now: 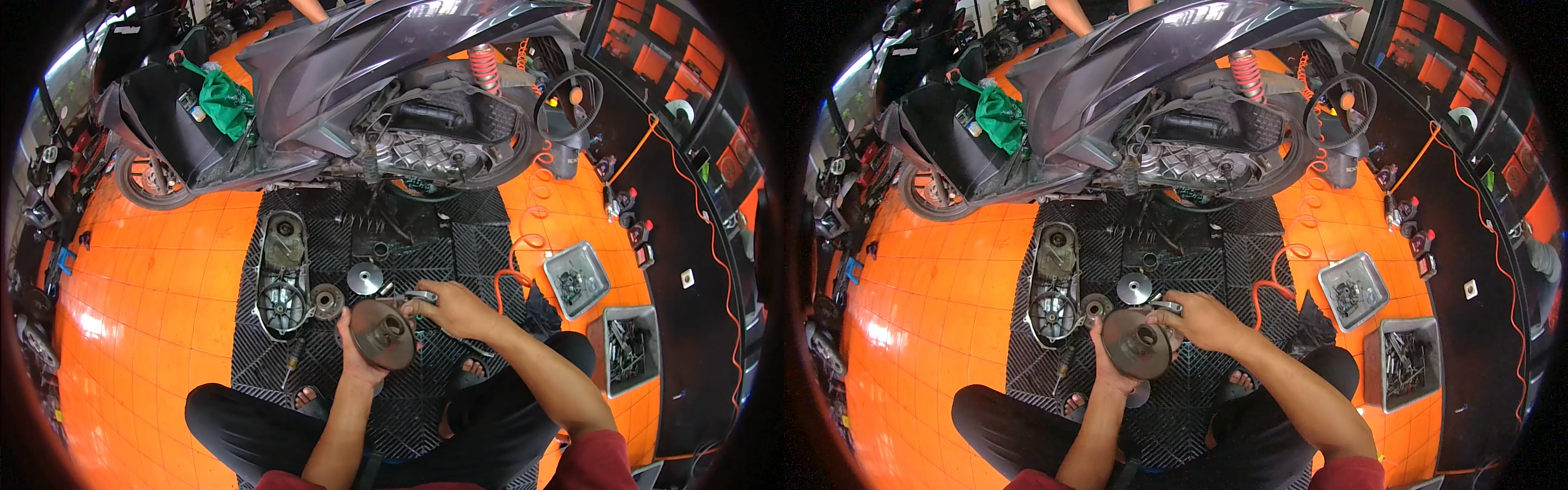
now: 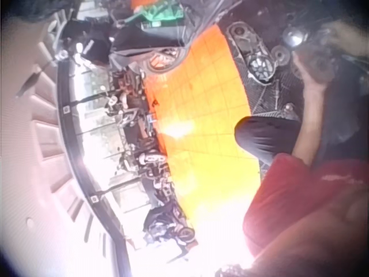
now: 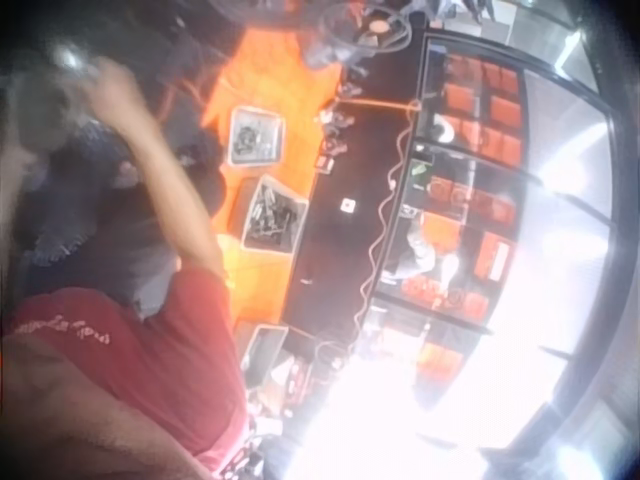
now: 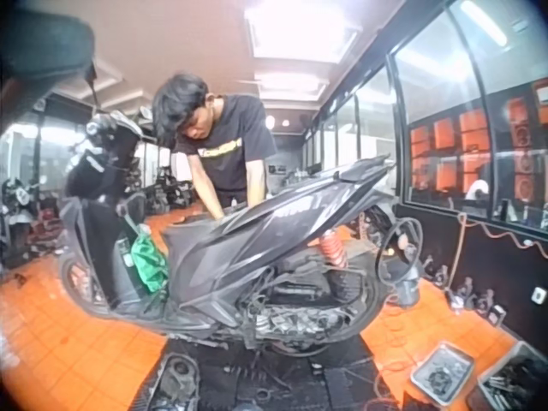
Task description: The person cleans and assembles mechanical engine parts by hand, using a tool to manipulate small components on a mat.
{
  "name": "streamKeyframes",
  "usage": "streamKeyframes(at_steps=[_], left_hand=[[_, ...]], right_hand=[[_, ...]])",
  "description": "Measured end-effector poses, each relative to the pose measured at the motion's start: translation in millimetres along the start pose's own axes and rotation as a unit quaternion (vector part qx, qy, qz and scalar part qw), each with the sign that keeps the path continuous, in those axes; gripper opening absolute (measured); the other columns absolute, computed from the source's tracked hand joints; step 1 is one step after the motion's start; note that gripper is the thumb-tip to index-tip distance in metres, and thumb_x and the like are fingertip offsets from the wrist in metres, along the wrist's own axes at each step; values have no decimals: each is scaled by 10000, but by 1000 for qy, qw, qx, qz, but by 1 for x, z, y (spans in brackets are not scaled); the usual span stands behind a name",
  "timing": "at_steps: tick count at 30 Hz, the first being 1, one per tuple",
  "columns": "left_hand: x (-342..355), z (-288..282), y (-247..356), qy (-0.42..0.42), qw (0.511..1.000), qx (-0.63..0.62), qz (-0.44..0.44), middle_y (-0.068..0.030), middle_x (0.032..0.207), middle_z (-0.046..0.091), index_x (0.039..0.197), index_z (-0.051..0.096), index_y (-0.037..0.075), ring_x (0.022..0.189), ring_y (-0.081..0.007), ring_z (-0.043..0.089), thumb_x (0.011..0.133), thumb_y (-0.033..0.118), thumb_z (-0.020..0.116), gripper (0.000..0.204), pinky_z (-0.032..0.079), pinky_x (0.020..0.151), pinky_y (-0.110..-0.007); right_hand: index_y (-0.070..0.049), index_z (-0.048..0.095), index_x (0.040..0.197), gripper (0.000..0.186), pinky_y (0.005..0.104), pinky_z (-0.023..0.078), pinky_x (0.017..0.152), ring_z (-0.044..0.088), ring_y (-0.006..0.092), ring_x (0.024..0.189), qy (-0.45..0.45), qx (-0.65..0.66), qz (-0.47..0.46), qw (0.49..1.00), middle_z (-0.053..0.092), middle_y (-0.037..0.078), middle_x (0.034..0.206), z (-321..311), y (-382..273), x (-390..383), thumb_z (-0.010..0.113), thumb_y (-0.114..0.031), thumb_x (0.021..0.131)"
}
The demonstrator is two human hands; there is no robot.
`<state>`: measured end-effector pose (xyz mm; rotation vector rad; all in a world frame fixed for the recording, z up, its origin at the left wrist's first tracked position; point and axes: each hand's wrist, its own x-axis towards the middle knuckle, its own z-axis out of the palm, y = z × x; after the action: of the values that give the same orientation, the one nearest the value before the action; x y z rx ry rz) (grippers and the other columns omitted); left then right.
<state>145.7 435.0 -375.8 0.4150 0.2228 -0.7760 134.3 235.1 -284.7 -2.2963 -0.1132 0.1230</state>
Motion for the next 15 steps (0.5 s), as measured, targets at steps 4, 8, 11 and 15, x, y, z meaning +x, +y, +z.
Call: streamKeyframes(at_steps=[4,8,11,15], left_hand=[[-5,3,12,14,1000,-18,8,-210,1236,661,1338,555,-27,1055,-331,690,957,742,391,874,608,826,-514],[2,-5,4,22,998,52,29,-201,1154,695,1308,571,-33,952,-322,717,953,729,420,854,624,774,-477],[13,-32,2,-1,999,31,-5,-219,1259,667,1394,525,-27,1077,-382,702,929,768,434,926,603,909,-548],[9,-17,0,39,999,17,3,-182,1113,720,1265,597,-9,932,-299,737,952,694,497,775,632,747,-451]], right_hand=[[5,683,1103,569,461,516,769,717,389,887,-91,24,51,994,714,219,869,-10,-12,3,662,-547,968],[1,686,1153,638,473,526,848,729,394,925,-90,-9,11,996,739,234,943,5,-2,3,644,-604,954],[2,674,1134,585,467,525,814,712,408,925,-123,0,-2,992,724,237,955,2,-10,2,645,-560,972],[-6,669,1155,571,463,529,819,714,402,942,-102,-36,-7,994,728,228,970,0,-6,-3,653,-547,971]])
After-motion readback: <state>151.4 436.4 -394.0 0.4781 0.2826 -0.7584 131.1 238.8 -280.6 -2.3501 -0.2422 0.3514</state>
